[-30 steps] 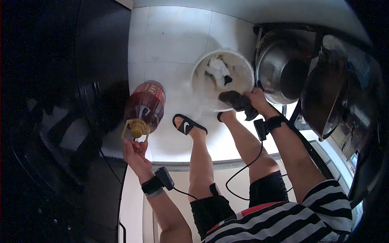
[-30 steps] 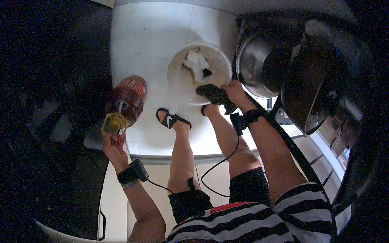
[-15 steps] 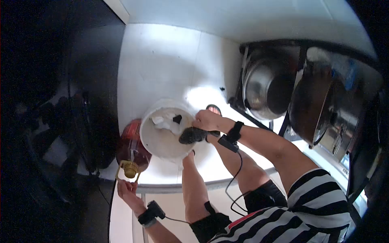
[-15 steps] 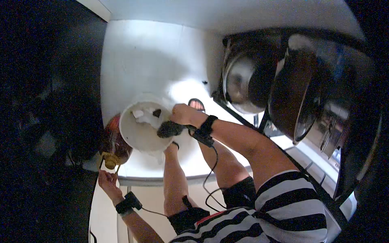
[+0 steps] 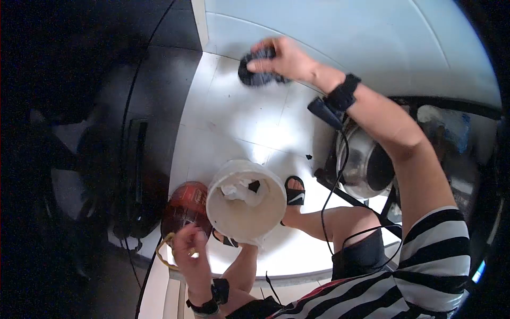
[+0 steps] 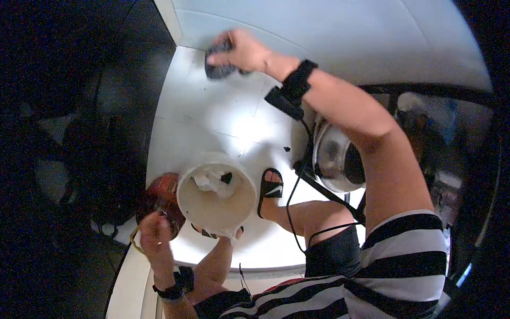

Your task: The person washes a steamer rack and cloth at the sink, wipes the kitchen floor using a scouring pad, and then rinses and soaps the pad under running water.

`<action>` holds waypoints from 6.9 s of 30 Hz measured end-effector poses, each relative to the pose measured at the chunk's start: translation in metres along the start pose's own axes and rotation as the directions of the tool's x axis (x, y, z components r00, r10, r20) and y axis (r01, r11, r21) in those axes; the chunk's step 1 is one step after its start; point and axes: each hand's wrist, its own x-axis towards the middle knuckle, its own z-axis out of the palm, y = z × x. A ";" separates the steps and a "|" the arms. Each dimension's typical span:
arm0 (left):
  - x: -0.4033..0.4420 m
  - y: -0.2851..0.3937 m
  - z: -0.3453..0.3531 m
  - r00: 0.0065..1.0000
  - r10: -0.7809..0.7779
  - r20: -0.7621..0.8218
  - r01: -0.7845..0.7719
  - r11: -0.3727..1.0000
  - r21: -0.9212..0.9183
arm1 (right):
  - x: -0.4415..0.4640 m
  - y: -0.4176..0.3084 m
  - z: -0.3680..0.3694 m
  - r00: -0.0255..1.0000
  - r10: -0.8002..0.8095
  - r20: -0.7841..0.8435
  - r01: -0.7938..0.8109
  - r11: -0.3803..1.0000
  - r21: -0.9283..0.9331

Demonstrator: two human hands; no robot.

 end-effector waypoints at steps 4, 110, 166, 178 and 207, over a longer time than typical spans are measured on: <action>0.017 -0.010 0.034 0.986 0.078 0.145 -0.097 0.987 0.125 | 0.061 -0.028 -0.018 0.747 -0.659 -0.093 0.323 0.481 -0.815; 0.052 -0.020 0.031 0.918 0.117 0.380 -0.333 0.750 0.572 | 0.153 0.134 0.087 0.627 -0.687 0.368 0.147 -0.359 -0.921; 0.073 -0.064 0.050 0.804 0.313 0.506 -0.543 0.733 0.409 | 0.158 0.259 0.273 0.724 -0.569 -0.390 0.099 0.645 -0.758; 0.059 -0.052 0.031 0.774 0.390 0.500 -0.590 0.731 0.343 | -0.015 0.346 0.187 0.695 0.341 -0.633 -0.626 0.720 -0.300; 0.054 -0.061 0.028 0.633 0.430 0.643 -0.730 0.608 0.312 | -0.161 0.318 0.274 -0.142 0.592 -0.793 -0.019 0.800 0.600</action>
